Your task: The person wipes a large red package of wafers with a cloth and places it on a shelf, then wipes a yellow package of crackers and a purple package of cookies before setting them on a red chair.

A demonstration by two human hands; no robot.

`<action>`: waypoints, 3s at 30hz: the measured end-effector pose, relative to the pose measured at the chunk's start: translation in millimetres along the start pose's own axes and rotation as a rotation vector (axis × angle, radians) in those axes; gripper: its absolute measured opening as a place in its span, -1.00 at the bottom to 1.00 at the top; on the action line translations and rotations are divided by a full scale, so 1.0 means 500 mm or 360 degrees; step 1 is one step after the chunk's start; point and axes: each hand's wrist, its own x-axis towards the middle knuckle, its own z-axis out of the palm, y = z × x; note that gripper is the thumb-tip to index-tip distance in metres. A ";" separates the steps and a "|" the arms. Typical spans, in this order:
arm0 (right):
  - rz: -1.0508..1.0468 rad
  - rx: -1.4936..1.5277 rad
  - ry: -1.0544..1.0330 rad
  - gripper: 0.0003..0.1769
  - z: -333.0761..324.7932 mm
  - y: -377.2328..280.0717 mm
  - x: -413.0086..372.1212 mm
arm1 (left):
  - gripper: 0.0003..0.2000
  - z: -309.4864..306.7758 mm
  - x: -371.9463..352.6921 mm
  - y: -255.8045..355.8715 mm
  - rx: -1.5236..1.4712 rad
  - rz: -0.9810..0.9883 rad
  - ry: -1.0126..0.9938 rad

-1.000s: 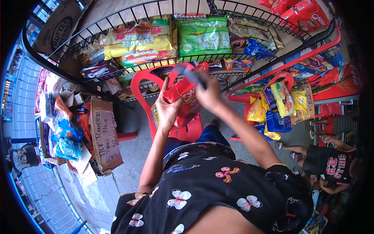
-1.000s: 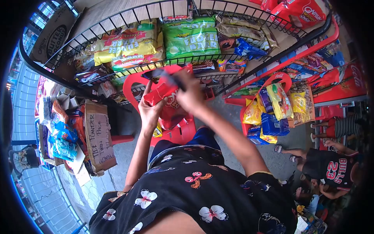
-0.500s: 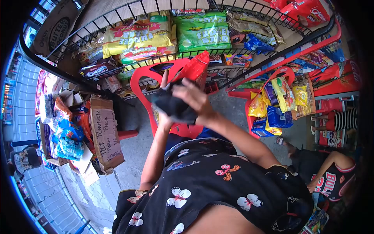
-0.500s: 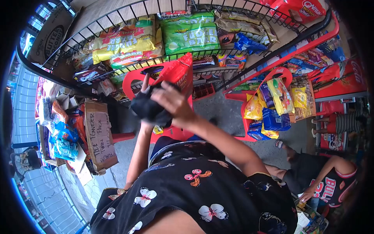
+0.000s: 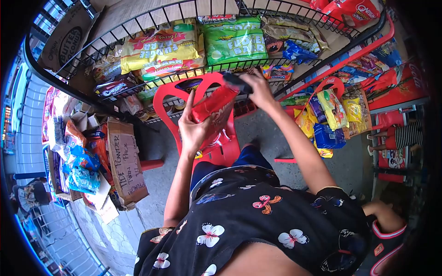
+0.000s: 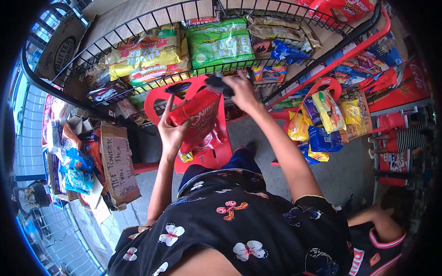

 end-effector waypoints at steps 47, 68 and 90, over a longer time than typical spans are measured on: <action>-0.0058 0.0912 0.0408 -0.49 -0.086 -0.235 -0.141 | -0.78 0.023 0.026 -0.033 -0.0876 -0.0225 -0.0121; -0.0382 0.1168 0.0320 -0.76 -0.096 -0.261 0.008 | -0.57 -0.014 -0.036 -0.010 -0.1699 -0.0661 -0.0086; -0.0956 0.1266 -0.0207 -0.70 -0.059 -0.307 -0.048 | -0.62 -0.064 -0.003 -0.070 -0.1751 -0.0922 -0.0271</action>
